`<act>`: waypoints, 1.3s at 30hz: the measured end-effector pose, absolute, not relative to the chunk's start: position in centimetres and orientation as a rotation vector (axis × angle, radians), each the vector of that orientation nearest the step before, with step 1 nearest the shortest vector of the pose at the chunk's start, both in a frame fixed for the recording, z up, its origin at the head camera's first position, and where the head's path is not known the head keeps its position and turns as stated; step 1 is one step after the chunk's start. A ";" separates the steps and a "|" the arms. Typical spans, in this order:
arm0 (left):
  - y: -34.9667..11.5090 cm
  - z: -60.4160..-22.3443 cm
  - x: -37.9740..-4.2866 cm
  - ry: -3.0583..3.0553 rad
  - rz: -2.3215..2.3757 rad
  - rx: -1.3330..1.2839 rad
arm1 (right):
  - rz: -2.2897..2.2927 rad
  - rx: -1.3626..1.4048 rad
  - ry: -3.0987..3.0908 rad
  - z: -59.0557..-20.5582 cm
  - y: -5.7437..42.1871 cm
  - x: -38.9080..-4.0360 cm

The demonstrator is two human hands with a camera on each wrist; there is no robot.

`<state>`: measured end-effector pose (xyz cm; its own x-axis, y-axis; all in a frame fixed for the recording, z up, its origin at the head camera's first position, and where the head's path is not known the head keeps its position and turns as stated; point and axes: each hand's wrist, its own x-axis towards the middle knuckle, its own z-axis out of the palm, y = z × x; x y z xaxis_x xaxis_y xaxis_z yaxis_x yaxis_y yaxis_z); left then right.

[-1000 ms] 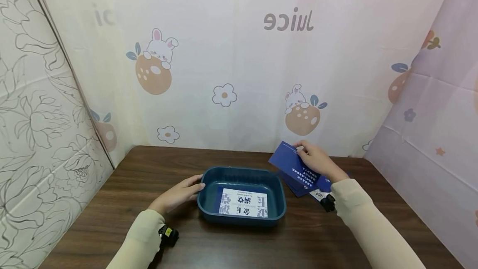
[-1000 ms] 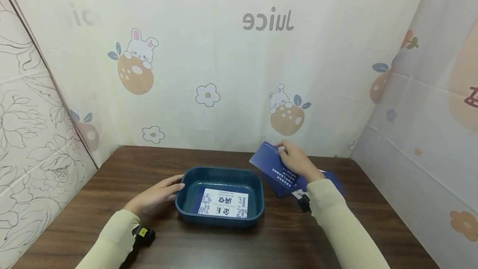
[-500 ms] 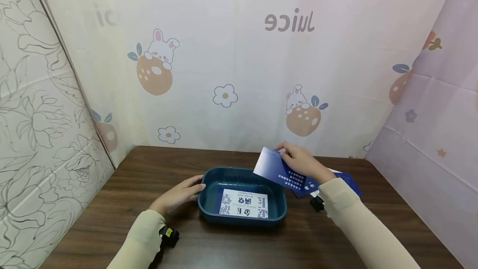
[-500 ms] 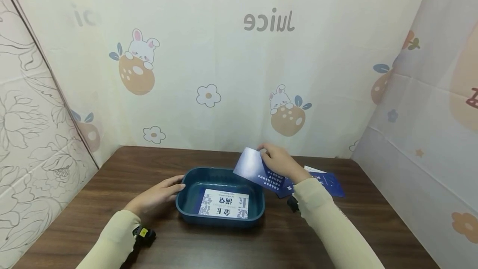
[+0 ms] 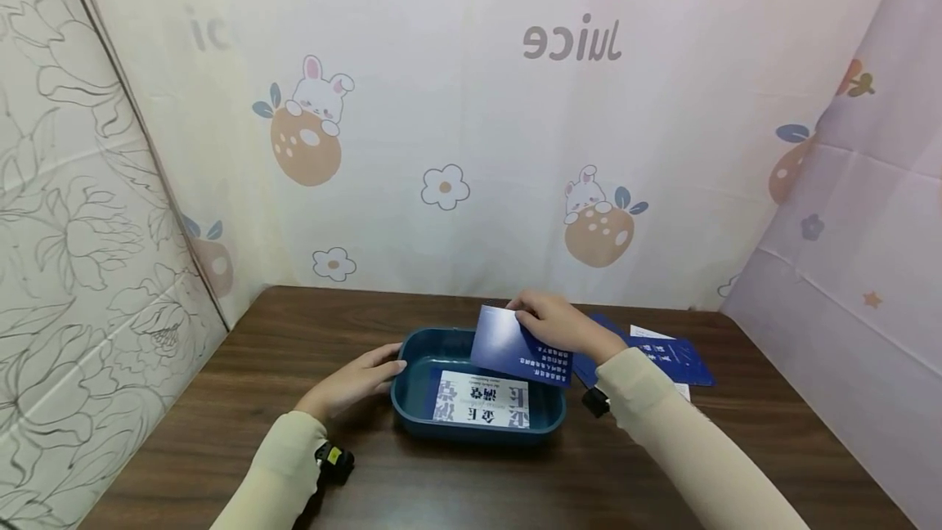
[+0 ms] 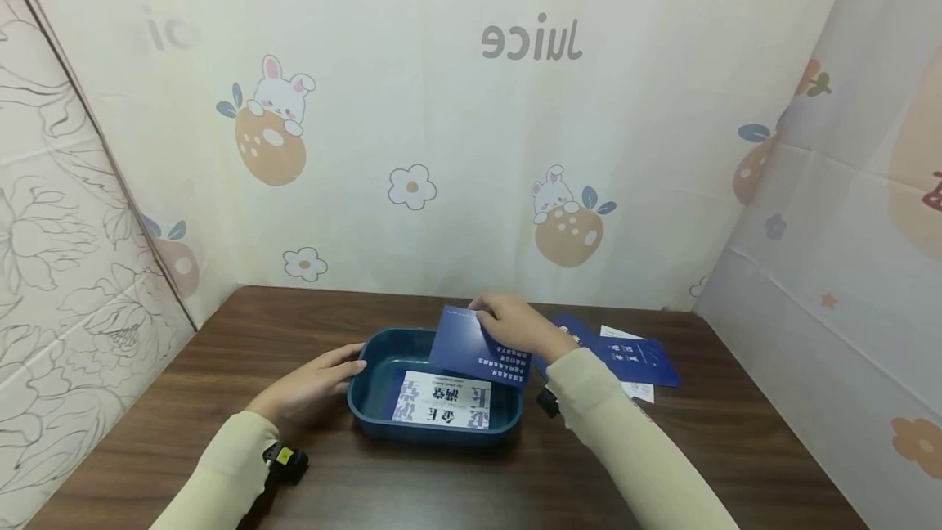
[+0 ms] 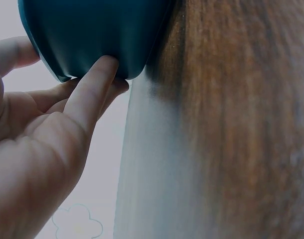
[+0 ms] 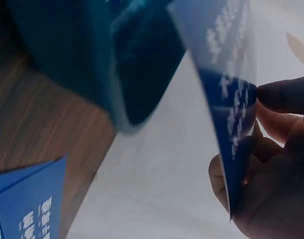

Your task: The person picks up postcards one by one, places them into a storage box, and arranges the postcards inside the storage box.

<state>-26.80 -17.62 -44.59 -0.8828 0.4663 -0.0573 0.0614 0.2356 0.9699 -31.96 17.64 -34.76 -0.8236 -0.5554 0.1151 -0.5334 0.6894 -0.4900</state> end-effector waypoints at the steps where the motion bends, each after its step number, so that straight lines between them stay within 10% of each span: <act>1: -17.6 -44.6 -26.8 2.178 1.688 0.492 | -0.802 -0.923 2.832 -34.7 17.3 -31.9; 39: -17.6 -44.5 -26.7 2.183 1.669 0.498 | -0.410 -0.859 2.498 -36.2 11.6 -32.0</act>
